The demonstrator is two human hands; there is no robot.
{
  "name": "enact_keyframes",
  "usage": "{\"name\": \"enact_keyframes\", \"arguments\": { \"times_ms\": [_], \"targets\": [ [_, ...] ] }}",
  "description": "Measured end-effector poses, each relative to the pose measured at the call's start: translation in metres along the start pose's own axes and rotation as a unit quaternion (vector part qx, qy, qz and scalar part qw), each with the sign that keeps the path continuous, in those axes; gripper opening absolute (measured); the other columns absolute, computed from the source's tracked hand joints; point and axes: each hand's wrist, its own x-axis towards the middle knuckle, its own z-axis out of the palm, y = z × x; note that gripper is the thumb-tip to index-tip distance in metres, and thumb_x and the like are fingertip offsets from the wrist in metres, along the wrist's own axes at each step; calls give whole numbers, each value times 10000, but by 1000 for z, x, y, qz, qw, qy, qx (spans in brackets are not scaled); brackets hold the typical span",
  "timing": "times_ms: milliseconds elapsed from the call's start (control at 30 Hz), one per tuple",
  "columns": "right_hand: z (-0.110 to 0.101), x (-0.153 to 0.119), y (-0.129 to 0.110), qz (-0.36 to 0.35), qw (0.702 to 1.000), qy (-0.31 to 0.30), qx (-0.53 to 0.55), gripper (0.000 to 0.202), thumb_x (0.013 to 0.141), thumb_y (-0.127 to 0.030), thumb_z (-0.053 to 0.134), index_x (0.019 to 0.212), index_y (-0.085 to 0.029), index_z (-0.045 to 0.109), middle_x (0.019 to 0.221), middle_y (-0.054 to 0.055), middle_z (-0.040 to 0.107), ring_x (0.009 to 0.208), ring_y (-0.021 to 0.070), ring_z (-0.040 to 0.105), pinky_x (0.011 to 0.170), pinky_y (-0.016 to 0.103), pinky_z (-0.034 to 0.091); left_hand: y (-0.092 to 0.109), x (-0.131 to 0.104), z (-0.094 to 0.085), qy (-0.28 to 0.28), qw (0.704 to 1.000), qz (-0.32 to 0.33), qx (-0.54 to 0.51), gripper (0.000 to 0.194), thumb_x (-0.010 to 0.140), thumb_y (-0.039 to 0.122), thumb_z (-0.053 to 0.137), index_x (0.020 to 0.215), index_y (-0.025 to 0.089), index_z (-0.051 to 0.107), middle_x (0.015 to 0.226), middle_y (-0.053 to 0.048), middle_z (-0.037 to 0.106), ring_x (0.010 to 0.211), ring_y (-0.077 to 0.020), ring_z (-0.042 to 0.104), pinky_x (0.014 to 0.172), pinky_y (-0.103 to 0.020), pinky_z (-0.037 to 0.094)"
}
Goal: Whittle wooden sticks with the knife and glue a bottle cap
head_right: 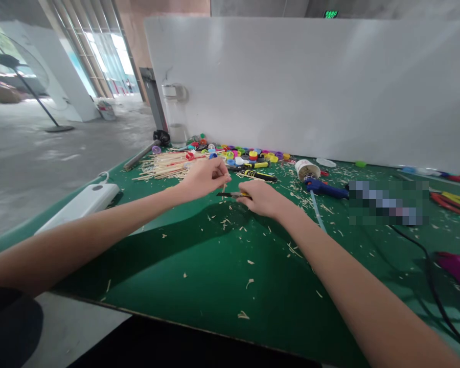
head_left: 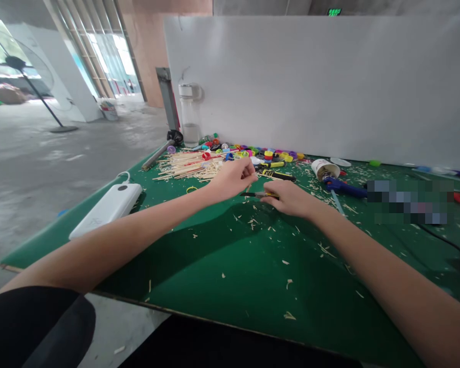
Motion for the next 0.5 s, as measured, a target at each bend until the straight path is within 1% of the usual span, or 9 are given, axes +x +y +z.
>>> {"name": "enact_keyframes", "arguments": {
  "times_ms": [100, 167, 333, 400, 500],
  "targets": [
    [2, 1, -1, -8, 1000, -17, -4, 232, 854, -308, 476, 685, -227, 340, 688, 26, 479, 615, 151, 407, 565, 300, 282, 4, 0, 2, -9, 1000, 30, 3, 52, 806, 197, 539, 772, 188, 501, 664, 9, 626, 622, -103, 580, 575, -233, 415],
    [3, 0, -1, -15, 1000, -16, -6, 233, 864, -319, 466, 694, -226, 336, 706, 30, 478, 629, 154, 410, 569, 297, 285, 2, 1, 2, -6, 999, 40, 8, 50, 808, 190, 535, 774, 187, 498, 659, 14, 622, 616, -103, 580, 569, -233, 412],
    [1, -4, -3, -2, 1000, -11, 3, 258, 880, -358, 461, 698, -226, 336, 711, 29, 482, 646, 159, 420, 575, 297, 298, -16, 4, 0, 20, 1000, -14, -17, 79, 807, 223, 549, 779, 185, 485, 665, 9, 635, 625, -114, 608, 593, -245, 440],
    [-1, -6, -2, 0, 1000, 5, 0, 251, 886, -358, 450, 702, -225, 343, 717, 31, 485, 659, 163, 427, 588, 303, 307, -22, 4, 0, 22, 999, -33, -35, 79, 805, 220, 552, 787, 186, 483, 653, 11, 638, 614, -113, 615, 605, -250, 452],
    [-3, -9, 0, 11, 999, 43, -11, 238, 892, -359, 431, 715, -226, 344, 730, 36, 483, 672, 169, 427, 598, 311, 313, -23, 4, 0, 17, 998, -38, -46, 76, 808, 220, 548, 788, 188, 482, 637, 11, 641, 606, -114, 619, 615, -256, 458]
  ]
}}
